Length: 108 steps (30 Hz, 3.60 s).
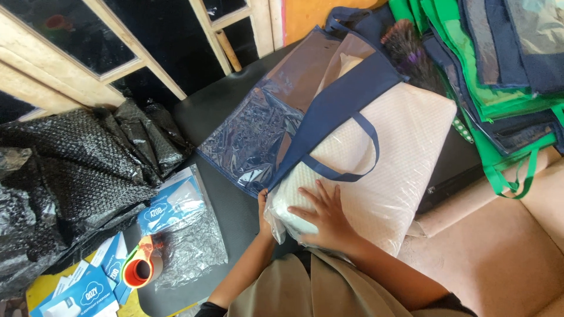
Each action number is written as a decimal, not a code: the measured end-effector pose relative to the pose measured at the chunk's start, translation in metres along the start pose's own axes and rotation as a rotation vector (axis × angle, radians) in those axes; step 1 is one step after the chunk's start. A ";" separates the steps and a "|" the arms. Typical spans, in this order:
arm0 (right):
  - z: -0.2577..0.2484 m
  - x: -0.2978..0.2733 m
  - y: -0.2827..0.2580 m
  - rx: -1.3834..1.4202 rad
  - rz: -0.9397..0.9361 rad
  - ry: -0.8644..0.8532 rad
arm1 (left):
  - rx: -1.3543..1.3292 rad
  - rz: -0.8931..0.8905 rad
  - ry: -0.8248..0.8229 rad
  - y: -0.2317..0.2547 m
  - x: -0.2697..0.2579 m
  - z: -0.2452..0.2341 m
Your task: The person prepares a pillow for shipping by cleaning a blue storage bag with a duster, placing the pillow inside, adding a product label, and zipping the bag closed.
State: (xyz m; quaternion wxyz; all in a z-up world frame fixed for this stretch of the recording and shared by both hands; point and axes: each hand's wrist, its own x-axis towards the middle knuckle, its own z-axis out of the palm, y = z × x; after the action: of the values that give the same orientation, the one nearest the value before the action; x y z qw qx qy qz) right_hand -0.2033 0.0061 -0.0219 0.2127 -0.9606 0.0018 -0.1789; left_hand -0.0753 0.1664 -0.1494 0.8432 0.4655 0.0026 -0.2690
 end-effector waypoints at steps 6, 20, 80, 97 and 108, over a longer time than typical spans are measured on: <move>0.005 0.037 0.010 -0.097 0.019 0.244 | 0.043 0.116 -0.094 0.029 0.025 0.013; 0.052 0.118 0.043 -0.099 0.213 0.050 | 1.190 1.065 -0.588 0.074 0.029 0.059; -0.024 -0.084 0.495 0.120 0.733 -0.168 | 0.424 -0.071 0.481 0.100 -0.036 -0.004; -0.060 -0.191 0.492 1.080 1.072 -0.483 | 0.610 -0.425 0.702 0.052 -0.174 0.038; -0.049 -0.213 0.478 1.279 1.037 -0.157 | 0.977 -0.011 0.838 -0.036 -0.201 -0.049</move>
State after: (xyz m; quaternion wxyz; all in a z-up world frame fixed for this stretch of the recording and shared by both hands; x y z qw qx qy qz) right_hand -0.3849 -0.4315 -0.2492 0.7734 -0.5408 0.3279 0.0433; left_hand -0.2515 0.2799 -0.1541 0.4602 0.8614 0.2113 -0.0390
